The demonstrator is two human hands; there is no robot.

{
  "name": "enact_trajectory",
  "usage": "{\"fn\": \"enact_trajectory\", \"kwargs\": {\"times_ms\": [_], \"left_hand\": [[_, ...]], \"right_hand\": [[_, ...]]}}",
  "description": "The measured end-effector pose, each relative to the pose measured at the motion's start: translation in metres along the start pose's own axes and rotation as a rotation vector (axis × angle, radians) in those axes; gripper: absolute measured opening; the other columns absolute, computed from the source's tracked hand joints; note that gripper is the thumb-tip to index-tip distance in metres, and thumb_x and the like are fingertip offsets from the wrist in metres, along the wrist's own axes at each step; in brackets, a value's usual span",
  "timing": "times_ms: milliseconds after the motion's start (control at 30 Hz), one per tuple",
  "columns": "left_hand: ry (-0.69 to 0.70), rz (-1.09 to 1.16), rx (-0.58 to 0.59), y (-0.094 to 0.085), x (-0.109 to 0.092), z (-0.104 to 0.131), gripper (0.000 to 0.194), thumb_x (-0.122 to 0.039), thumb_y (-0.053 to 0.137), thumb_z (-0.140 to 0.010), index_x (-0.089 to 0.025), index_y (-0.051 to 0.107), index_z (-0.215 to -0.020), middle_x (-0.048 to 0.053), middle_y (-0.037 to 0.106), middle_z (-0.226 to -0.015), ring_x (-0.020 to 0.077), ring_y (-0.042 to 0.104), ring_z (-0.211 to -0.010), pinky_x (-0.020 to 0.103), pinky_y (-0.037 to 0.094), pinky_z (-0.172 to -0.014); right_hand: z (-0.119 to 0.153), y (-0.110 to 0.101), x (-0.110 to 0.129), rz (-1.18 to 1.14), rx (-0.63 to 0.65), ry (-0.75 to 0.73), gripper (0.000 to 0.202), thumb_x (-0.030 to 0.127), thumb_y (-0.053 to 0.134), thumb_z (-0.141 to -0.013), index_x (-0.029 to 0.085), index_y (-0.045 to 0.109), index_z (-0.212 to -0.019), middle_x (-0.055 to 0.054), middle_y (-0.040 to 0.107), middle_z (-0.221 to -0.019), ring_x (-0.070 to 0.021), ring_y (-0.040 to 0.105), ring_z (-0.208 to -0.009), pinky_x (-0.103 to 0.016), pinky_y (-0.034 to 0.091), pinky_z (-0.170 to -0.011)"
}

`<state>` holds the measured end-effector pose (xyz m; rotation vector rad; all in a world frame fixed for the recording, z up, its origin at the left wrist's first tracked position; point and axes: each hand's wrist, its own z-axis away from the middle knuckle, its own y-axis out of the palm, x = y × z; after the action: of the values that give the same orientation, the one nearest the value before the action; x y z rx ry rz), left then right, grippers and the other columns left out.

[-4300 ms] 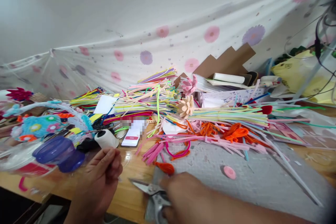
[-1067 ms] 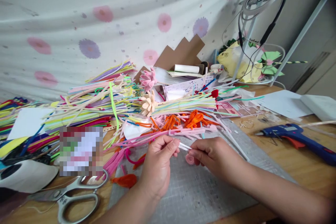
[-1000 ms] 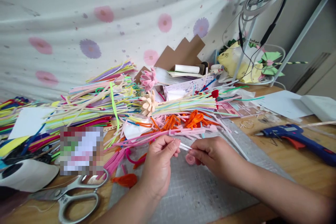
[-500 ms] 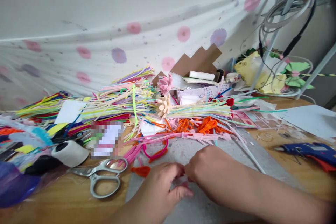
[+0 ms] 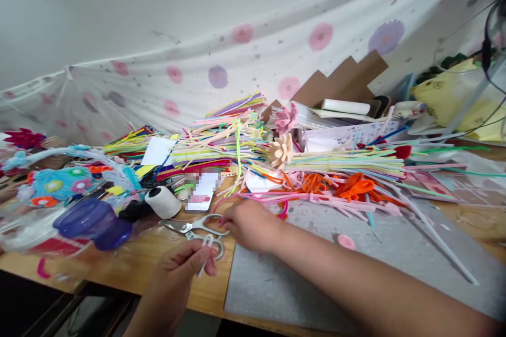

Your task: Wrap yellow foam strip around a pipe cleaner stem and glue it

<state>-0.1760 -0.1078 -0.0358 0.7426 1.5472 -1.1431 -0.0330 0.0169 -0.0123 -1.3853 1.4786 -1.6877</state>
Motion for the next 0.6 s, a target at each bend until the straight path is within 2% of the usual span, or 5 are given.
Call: {"fn": "enact_trajectory", "kwargs": {"times_ms": [167,300,433,500,600], "left_hand": [[-0.180,0.354,-0.222,-0.016,0.006,0.003,0.029,-0.044,0.082,-0.054,-0.018,0.073,-0.063,0.001,0.069,-0.058,0.0161,0.059,-0.061,0.024,0.049,-0.063],[-0.218,0.403,-0.299,-0.029,0.005,0.004,0.032,-0.042,0.086,-0.046,-0.018,0.074,-0.064,0.000,0.071,-0.060,0.0161,0.063,-0.061,0.024,0.052,-0.064],[-0.124,0.346,-0.286,-0.038,0.005,0.002,0.026,-0.040,0.084,-0.054,-0.019,0.073,-0.063,-0.001,0.070,-0.059,0.0156,0.062,-0.063,0.023,0.051,-0.065],[-0.069,0.302,-0.282,-0.037,0.005,0.000,0.026,-0.042,0.082,-0.057,-0.018,0.073,-0.063,0.000,0.069,-0.058,0.0157,0.061,-0.063,0.024,0.049,-0.064],[0.009,0.213,-0.264,-0.026,0.006,-0.006,0.027,-0.044,0.078,-0.062,-0.017,0.072,-0.064,0.001,0.068,-0.058,0.0171,0.059,-0.063,0.027,0.047,-0.065]], "right_hand": [[-0.061,0.050,0.036,0.048,0.127,-0.025,0.021,0.028,0.058,-0.089,0.013,0.061,-0.103,-0.007,0.064,-0.104,-0.0197,0.062,-0.091,-0.037,0.053,-0.076],[-0.073,0.051,0.047,0.036,0.123,-0.007,0.022,0.024,0.056,-0.089,0.012,0.059,-0.108,-0.008,0.065,-0.104,-0.0200,0.063,-0.091,-0.037,0.054,-0.075],[-0.049,0.023,0.035,-0.013,0.015,-0.002,0.036,0.024,0.061,-0.076,0.010,0.059,-0.109,-0.015,0.068,-0.099,-0.0277,0.065,-0.089,-0.036,0.053,-0.068],[-0.022,0.005,0.021,-0.041,-0.031,0.037,0.037,0.022,0.059,-0.073,0.011,0.060,-0.109,-0.015,0.068,-0.097,-0.0276,0.066,-0.085,-0.035,0.051,-0.067],[0.029,-0.014,-0.008,-0.122,-0.084,0.104,0.038,0.023,0.055,-0.075,0.017,0.060,-0.112,-0.009,0.067,-0.094,-0.0223,0.064,-0.082,-0.030,0.049,-0.069]]}}
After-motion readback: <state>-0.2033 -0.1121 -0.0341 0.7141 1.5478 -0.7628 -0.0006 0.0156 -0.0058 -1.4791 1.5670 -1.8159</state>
